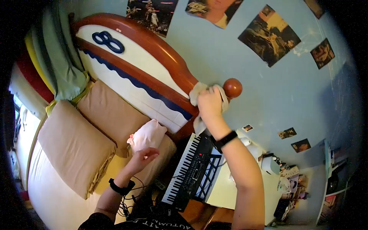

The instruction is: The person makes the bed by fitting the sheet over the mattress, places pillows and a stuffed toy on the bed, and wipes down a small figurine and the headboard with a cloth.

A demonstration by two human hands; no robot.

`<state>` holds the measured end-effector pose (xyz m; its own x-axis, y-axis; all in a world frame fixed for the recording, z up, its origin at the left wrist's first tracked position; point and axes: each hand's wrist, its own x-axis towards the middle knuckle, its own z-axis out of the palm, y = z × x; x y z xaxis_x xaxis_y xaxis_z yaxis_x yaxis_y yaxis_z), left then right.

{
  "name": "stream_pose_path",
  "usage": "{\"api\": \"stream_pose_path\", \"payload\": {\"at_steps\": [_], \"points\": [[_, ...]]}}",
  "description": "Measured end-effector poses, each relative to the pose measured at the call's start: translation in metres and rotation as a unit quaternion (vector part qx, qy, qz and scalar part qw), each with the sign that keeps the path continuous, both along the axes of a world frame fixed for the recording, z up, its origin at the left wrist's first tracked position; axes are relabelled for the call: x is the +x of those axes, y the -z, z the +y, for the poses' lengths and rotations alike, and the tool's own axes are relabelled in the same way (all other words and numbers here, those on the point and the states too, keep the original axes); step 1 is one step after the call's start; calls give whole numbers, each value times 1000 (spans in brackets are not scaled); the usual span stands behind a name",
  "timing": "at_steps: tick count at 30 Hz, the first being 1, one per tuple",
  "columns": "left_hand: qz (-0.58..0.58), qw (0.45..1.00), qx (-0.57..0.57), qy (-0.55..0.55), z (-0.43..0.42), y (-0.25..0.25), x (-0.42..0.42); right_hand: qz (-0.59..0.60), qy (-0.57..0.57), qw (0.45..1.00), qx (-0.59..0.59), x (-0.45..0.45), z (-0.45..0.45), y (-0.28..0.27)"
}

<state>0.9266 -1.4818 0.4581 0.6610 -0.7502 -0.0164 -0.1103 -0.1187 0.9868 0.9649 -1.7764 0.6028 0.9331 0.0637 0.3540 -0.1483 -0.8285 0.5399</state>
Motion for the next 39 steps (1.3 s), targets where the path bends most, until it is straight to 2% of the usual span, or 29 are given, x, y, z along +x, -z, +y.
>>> {"api": "stream_pose_path", "payload": {"at_steps": [3, 5, 6, 8, 10, 11, 13, 14, 16, 18, 19, 20, 22, 23, 24, 25, 26, 27, 28, 30, 31, 33, 36, 37, 38, 39], "points": [[23, 1000, 9, -19, 13, -8, 1, -44, -57, 996, -58, -12, 5, 2], [28, 999, -8, -33, 19, 0, 3, -26, 17, 996, -79, -7, 7, 3], [30, 998, -22, -41, 21, 4, 3, -25, 18, 996, -79, 1, 10, 1], [30, 999, -28, -36, 19, 14, 4, -33, 49, 981, 187, 33, 20, -6], [23, 999, -37, -33, 15, 15, 7, -103, 76, 944, 303, 81, 32, 0], [27, 999, -27, -17, 13, 11, 8, -107, 78, 943, 305, 92, 38, 0], [28, 1000, -10, 7, 10, 5, 9, -204, -45, 923, 322, 100, 48, -3], [12, 1000, -6, 13, 9, 2, 10, -209, -41, 921, 325, 92, 45, -8], [-6, 1000, 1, 23, 10, -1, 14, 43, 97, 955, 276, 56, 31, -13], [24, 1000, -6, 19, 11, 0, 16, -130, -1, 989, 75, 26, -2, 34], [23, 1000, -10, 16, 10, -1, 18, -148, -19, 989, 0, 16, 3, 36], [19, 1000, -2, 18, 12, -3, 18, -147, -20, 989, -1, 18, 5, 37], [11, 1000, 5, 20, 16, -1, 16, -192, -20, 971, 139, 32, 22, 27], [13, 1000, -12, 9, 17, 3, 14, -142, 19, 955, 260, 46, 30, 13], [15, 1000, -27, -1, 17, 5, 12, -68, 115, 937, 322, 72, 39, -4], [11, 1000, -26, 0, 18, 4, 12, -133, 85, 917, 367, 92, 49, -6], [25, 999, -32, -12, 18, 3, 11, -207, -7, 924, 322, 108, 51, -3], [39, 998, -38, -23, 19, 3, 10, -166, -11, 946, 280, 111, 62, -15], [37, 999, -34, -18, 18, 2, 8, -170, -6, 944, 282, 111, 58, -12], [48, 998, -27, -42, 19, 0, 5, -244, -121, 942, 196, 105, 49, -4], [47, 998, -25, -37, 19, -1, 5, -224, -139, 944, 197, 83, 42, -6], [68, 997, -2, -39, 17, -5, 13, -95, -69, 972, 202, 31, 28, -16], [-124, 988, 26, -86, -4, -19, 48, -178, -100, 977, 61, -27, 9, -56], [-237, 964, -25, -121, -20, -30, 68, -181, -53, 982, 30, -37, 0, -71], [-344, 923, -74, -153, -38, -43, 89, -179, -55, 982, 30, -44, -8, -83], [-410, 889, -87, -182, -60, -63, 108, -188, -25, 982, 4, -47, -16, -95]]}}
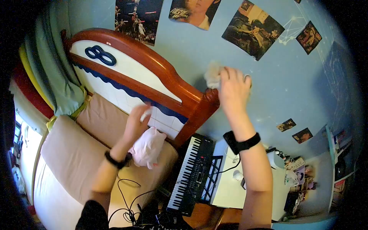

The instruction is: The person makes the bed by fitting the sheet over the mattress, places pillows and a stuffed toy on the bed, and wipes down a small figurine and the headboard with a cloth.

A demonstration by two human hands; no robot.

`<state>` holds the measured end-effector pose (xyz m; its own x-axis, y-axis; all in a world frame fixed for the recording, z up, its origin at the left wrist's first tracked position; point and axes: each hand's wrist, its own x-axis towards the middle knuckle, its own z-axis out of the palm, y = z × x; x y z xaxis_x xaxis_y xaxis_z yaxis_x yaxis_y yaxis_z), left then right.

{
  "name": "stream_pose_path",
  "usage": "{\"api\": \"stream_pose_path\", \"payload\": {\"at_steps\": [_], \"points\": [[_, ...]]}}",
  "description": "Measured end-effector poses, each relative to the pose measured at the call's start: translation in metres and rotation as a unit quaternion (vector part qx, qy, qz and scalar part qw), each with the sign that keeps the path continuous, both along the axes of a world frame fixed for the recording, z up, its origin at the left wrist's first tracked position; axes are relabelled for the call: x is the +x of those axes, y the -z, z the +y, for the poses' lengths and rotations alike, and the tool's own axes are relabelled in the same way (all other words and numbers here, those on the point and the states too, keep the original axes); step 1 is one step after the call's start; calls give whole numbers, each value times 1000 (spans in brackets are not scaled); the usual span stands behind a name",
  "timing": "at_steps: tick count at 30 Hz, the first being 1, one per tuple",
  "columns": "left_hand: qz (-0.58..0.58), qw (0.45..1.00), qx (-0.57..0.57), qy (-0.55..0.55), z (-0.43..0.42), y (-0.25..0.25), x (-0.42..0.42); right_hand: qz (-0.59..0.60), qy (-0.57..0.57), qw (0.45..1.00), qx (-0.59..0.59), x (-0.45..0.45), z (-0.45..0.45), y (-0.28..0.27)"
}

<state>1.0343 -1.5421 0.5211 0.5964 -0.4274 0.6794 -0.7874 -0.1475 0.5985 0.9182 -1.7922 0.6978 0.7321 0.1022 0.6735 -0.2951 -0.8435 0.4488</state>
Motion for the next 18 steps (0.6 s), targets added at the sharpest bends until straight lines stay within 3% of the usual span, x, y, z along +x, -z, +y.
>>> {"api": "stream_pose_path", "payload": {"at_steps": [2, 3, 4, 8, 10, 11, 13, 17, 18], "points": [[-139, 989, -41, -40, -45, -47, 30, -11, 32, 999, -26, 6, -13, -14], [-183, 980, -49, -61, -66, -62, 42, 71, 80, 978, 176, 12, -21, -16], [-224, 972, -31, -68, -85, -74, 52, 151, 125, 908, 370, 17, -29, -17], [-353, 928, 62, -99, -135, -93, 103, 211, 40, 903, 372, 32, -59, -18], [-339, 929, 92, -119, -142, -93, 109, 236, -7, 816, 528, 39, -61, -26], [-330, 925, 127, -141, -144, -91, 111, 237, -2, 816, 528, 38, -61, -27], [-335, 926, 114, -135, -148, -87, 111, 139, 67, 720, 677, 39, -59, -28], [-325, 929, 91, -150, -148, -85, 115, 70, 16, 706, 705, 42, -90, 11], [-325, 930, 84, -148, -148, -86, 115, -16, -65, 630, 774, 34, -91, 27]]}}
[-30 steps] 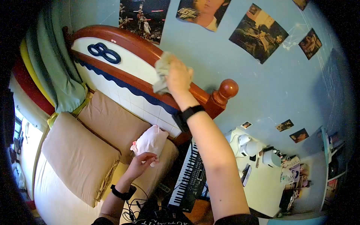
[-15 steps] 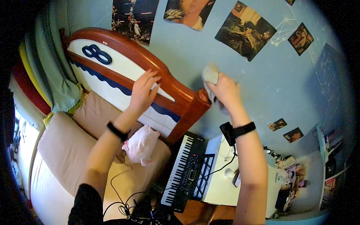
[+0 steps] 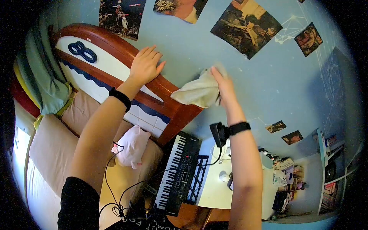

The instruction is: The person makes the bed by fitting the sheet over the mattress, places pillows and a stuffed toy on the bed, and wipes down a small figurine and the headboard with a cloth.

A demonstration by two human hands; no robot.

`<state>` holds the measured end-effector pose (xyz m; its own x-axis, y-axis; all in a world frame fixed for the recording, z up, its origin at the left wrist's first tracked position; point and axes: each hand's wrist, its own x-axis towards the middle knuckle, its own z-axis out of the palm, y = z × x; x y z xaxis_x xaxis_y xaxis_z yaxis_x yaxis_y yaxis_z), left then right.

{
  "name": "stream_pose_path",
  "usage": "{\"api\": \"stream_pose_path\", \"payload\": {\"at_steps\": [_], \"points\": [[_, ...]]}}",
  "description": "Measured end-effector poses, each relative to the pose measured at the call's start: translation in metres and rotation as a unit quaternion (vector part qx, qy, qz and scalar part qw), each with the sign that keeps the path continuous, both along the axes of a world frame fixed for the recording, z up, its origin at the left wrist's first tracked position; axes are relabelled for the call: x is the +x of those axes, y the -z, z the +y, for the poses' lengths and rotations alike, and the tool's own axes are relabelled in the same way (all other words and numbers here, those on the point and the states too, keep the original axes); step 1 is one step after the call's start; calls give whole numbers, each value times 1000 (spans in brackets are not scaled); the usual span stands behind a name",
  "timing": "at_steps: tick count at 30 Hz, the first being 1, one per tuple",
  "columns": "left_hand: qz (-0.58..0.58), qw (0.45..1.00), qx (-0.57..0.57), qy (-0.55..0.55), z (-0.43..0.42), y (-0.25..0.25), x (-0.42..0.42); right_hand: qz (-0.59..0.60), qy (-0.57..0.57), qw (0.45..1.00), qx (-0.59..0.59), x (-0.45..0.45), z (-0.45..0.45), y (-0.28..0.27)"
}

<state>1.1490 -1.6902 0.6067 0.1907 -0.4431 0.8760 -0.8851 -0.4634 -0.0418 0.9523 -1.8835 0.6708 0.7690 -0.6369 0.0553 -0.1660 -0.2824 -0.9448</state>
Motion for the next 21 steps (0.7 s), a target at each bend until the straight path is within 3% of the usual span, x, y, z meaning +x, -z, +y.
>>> {"api": "stream_pose_path", "payload": {"at_steps": [1, 2, 4, 5, 6, 7, 8, 10, 13, 15, 17, 18, 20, 21], "points": [[-1, 1000, 0, 1, 0, -1, -1, -116, 10, 988, 105, -9, 4, 8], [1, 1000, -2, -1, 1, -3, -3, -118, 9, 988, 103, -18, 8, 13], [7, 1000, -11, -10, 0, -3, -1, -116, 47, 992, -19, -29, 17, 15], [10, 1000, -11, -6, 0, -2, -1, -113, 41, 992, -22, -26, 19, 12], [13, 1000, -7, 0, -1, 0, 0, -65, 17, 964, -258, -23, 25, 6], [15, 1000, -5, -1, 0, -2, 0, -14, -6, 879, -477, -23, 31, 0], [33, 999, 10, -8, 1, -4, -1, -11, -6, 881, -473, -19, 33, -10], [54, 998, 31, -6, -1, -2, -4, 149, -84, 939, -297, -2, 27, -37], [6, 1000, -19, 5, -3, 2, -1, 199, -59, 955, -211, 11, 29, -52], [1, 1000, -26, 1, -2, 1, 0, 166, -56, 974, -142, 12, 15, -37], [10, 1000, -17, -3, 0, -2, -2, -23, -46, 998, 47, 5, 7, -16], [23, 1000, -7, -5, 1, -2, -2, -23, -49, 997, 46, 0, 10, -3], [7, 1000, -30, -2, -1, 0, 1, -255, 60, 954, 145, -13, 19, 28], [-9, 999, -49, 7, -3, 3, 2, -311, 87, 940, 107, -16, 15, 55]]}}
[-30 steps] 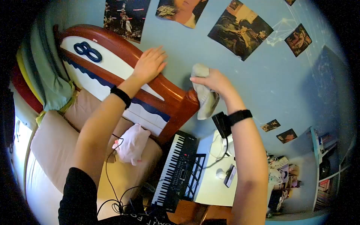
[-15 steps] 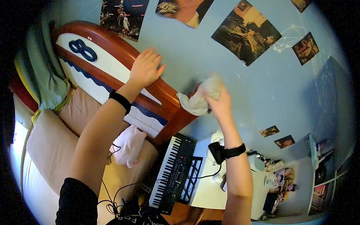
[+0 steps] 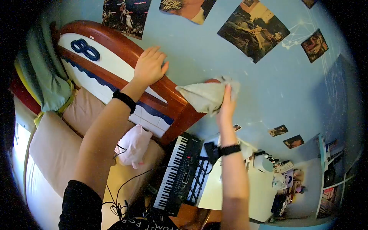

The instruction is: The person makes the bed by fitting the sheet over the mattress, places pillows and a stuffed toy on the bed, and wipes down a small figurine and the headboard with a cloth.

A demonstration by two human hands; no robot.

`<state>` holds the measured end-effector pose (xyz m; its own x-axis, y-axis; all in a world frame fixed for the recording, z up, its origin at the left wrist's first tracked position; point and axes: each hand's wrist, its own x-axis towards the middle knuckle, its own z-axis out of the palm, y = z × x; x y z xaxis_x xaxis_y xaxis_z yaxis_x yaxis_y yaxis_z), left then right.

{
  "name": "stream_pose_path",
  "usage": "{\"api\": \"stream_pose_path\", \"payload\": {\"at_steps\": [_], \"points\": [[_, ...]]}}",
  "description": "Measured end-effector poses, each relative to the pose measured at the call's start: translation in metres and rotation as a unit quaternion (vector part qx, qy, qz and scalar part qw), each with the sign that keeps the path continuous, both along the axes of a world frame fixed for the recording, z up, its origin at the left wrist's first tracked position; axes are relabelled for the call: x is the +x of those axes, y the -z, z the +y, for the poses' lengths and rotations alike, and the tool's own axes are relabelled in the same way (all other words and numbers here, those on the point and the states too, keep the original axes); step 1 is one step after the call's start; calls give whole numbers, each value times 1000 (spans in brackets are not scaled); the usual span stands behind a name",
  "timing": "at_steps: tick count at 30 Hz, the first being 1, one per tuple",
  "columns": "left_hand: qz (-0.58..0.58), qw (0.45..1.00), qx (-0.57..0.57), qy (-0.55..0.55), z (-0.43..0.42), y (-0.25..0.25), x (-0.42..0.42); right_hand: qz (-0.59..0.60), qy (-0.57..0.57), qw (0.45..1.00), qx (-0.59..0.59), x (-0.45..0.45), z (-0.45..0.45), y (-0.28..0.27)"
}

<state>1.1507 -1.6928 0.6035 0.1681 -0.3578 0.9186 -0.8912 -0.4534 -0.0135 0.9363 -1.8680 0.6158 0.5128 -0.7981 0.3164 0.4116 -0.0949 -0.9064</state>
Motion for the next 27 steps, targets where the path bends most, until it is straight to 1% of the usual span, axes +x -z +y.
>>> {"api": "stream_pose_path", "payload": {"at_steps": [1, 2, 3, 4, 5, 7, 8, 10, 11, 12, 13, 14, 16, 18, 19, 20, 21, 23, 24, 26, 27], "points": [[3, 1000, 0, -1, -1, 1, 0, -51, 46, 997, -30, -4, 0, 23], [1, 1000, -2, 0, 0, 0, 0, -49, 46, 997, -29, -11, 12, 32], [0, 1000, -1, 2, 0, 0, -1, 69, 111, 983, -130, -19, 27, 41], [1, 1000, 2, 3, 0, 0, -1, 186, 172, 941, -226, -26, 37, 47], [-1, 1000, -3, 1, 0, -1, -1, 187, 172, 941, -221, -31, 43, 51], [-3, 1000, -5, 4, -2, 1, -1, 269, 190, 903, -277, -42, 52, 55], [-7, 1000, -4, 1, -2, 1, -1, 270, 192, 903, -274, -50, 57, 54], [-12, 1000, -8, -6, -1, -1, 0, 392, 191, 832, -343, -67, 62, 51], [-3, 1000, 1, -11, -1, -1, 0, 354, 180, 774, -493, -76, 57, 52], [8, 1000, 10, -16, 0, -1, 0, 353, 180, 773, -496, -72, 60, 44], [10, 1000, 9, -17, 0, -1, 0, 261, 183, 714, -623, -65, 67, 28], [6, 1000, 2, -11, 0, 0, 0, 163, 182, 637, -731, -56, 75, 11], [2, 1000, -4, -2, 0, 0, 0, 150, 212, 537, -802, -20, 95, -27], [9, 1000, 18, -2, 2, -1, 0, 270, 216, 425, -836, 21, 89, -40], [10, 1000, 18, 0, 2, 0, 1, 431, 160, 328, -825, 40, 95, -49], [2, 1000, 15, 6, 2, 0, 2, 575, 98, 218, -782, 53, 101, -55], [-5, 1000, 11, 13, 3, 0, 2, 578, 97, 218, -780, 59, 101, -55], [-7, 1000, 13, 11, 2, 1, 5, 621, -17, 184, -762, 65, 102, -54], [-10, 1000, 15, 6, 3, 2, 4, 623, -20, 180, -761, 57, 100, -47], [-16, 1000, -8, 17, 3, 1, 4, 477, 66, 227, -847, 29, 91, -26], [-24, 999, -27, 27, 2, 1, 4, 459, 103, 243, -849, 18, 90, -12]]}}
